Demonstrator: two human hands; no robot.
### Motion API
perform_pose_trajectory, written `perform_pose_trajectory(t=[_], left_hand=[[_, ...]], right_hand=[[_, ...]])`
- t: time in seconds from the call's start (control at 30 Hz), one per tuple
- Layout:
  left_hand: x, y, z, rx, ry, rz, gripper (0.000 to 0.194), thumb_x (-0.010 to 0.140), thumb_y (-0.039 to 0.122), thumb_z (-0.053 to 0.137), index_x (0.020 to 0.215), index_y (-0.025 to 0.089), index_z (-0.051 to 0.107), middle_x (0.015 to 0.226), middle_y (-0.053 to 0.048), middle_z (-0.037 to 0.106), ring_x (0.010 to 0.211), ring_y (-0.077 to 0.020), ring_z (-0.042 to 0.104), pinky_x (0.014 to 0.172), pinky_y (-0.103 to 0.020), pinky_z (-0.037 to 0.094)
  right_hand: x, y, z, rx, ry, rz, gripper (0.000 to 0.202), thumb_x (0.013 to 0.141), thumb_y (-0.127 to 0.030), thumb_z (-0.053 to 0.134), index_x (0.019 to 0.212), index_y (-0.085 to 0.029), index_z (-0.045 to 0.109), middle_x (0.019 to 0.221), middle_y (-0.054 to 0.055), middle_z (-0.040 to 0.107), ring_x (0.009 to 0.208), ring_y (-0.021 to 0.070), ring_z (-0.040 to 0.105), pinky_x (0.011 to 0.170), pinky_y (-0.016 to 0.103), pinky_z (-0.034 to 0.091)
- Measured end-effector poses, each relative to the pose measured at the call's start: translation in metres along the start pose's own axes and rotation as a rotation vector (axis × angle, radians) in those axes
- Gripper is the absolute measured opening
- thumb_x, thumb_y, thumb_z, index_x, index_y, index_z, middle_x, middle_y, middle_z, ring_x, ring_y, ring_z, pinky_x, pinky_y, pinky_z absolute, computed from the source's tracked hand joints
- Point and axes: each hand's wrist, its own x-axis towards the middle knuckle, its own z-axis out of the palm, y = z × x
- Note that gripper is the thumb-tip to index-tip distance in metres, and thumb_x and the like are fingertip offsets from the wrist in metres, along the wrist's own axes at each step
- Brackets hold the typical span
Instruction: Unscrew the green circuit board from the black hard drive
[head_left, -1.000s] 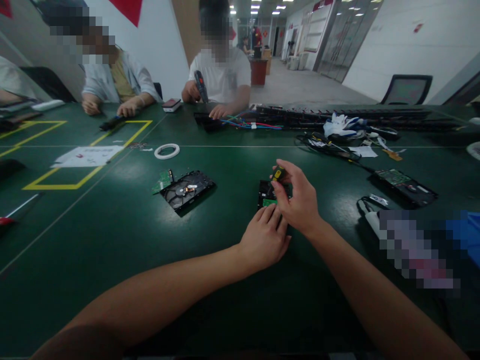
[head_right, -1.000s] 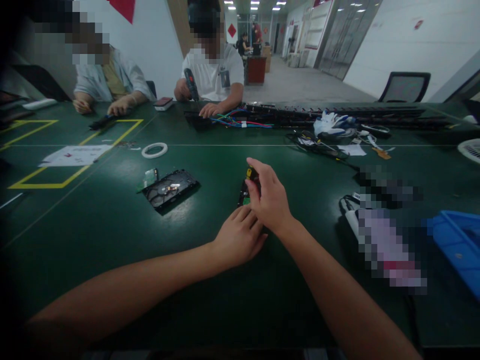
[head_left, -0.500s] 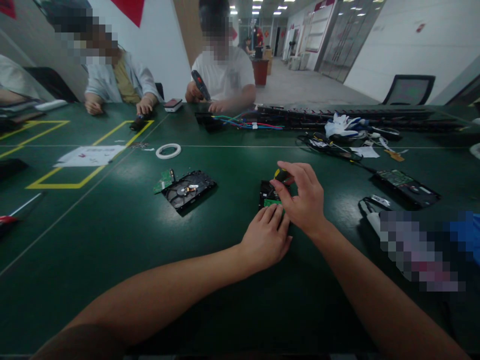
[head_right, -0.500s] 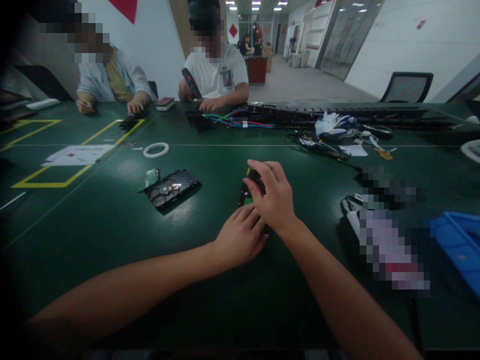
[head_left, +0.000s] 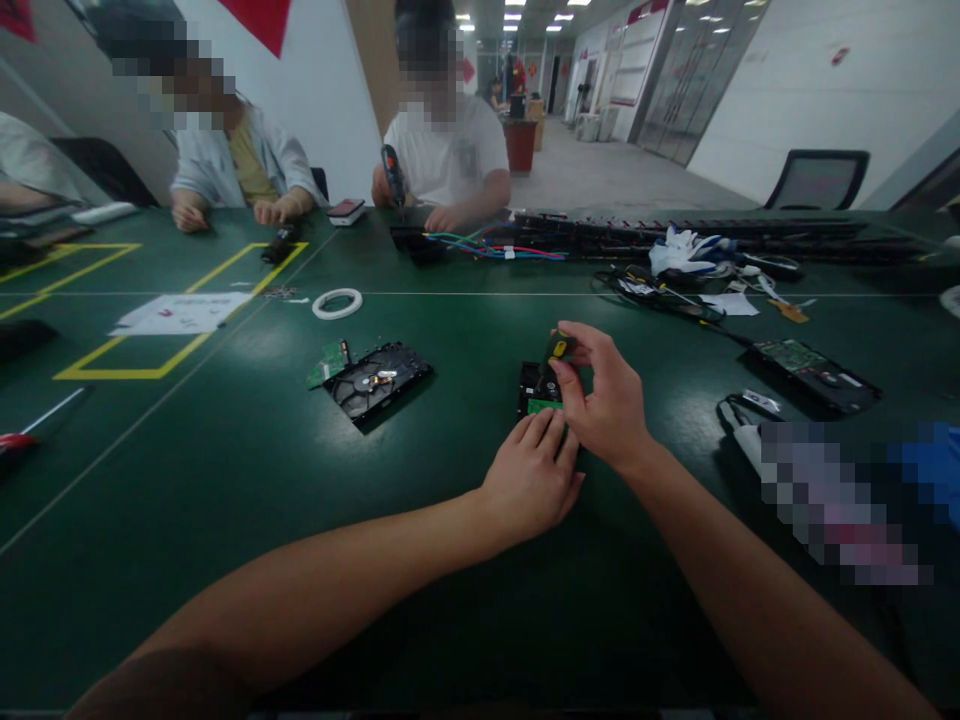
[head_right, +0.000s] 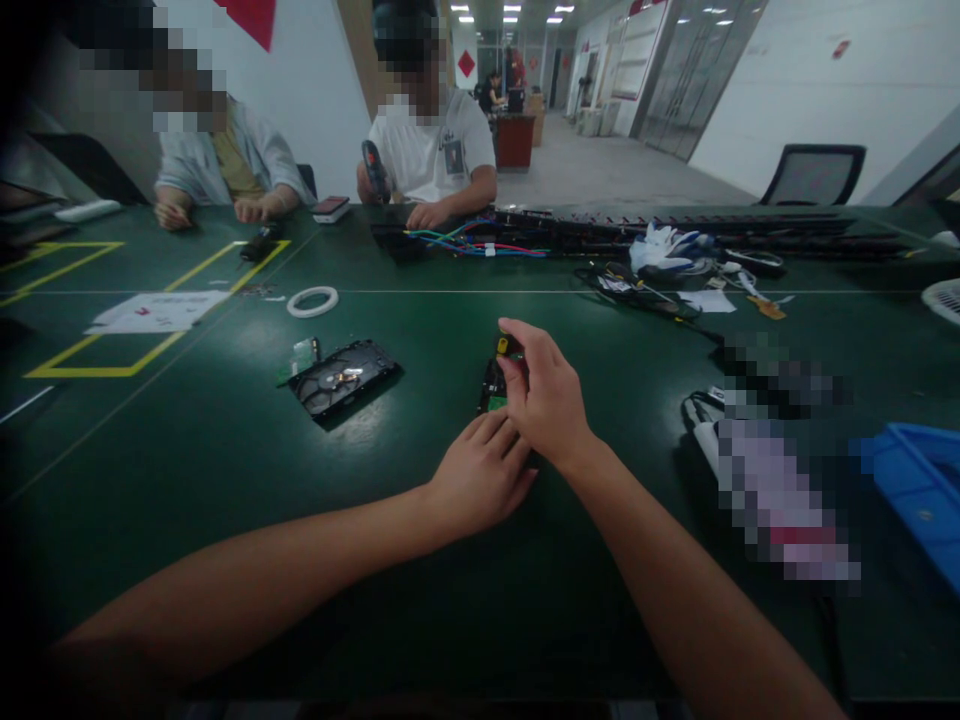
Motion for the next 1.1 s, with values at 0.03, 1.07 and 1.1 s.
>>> perform_pose_trajectory(t=[0.03,1.07,1.1], left_hand=[[0.000,0.000,0.000,0.001,-0.001,0.000,0.051,0.103,0.039,0.052,0.144,0.009,0.057,0.148,-0.021,0.058,0.142,-0.0364,0.050,0.120,-0.051,0.039],[-0.002,0.000,0.002,0.068,0.006,0.007,0.056,0.106,0.041,0.046,0.148,0.005,0.055,0.153,-0.024,0.054,0.144,-0.0386,0.050,0.119,-0.051,0.041],[-0.002,0.000,0.002,0.068,0.006,0.007,0.056,0.106,0.042,0.047,0.148,0.005,0.055,0.153,-0.024,0.054,0.144,-0.0386,0.050,0.118,-0.052,0.041]], right_hand=[[0.000,-0.001,0.000,-0.012,0.005,-0.006,0.049,0.098,-0.023,0.060,0.145,-0.032,0.050,0.131,0.008,0.068,0.105,0.0257,0.072,0.091,0.047,0.062],[0.060,-0.025,-0.041,-0.143,-0.345,0.057,0.017,0.095,-0.031,0.069,0.109,-0.022,0.062,0.096,0.004,0.074,0.078,0.0198,0.067,0.072,0.032,0.045],[0.064,-0.026,-0.042,-0.150,-0.363,0.053,0.016,0.095,-0.030,0.069,0.107,-0.022,0.062,0.094,0.003,0.074,0.075,0.0191,0.067,0.071,0.032,0.044]])
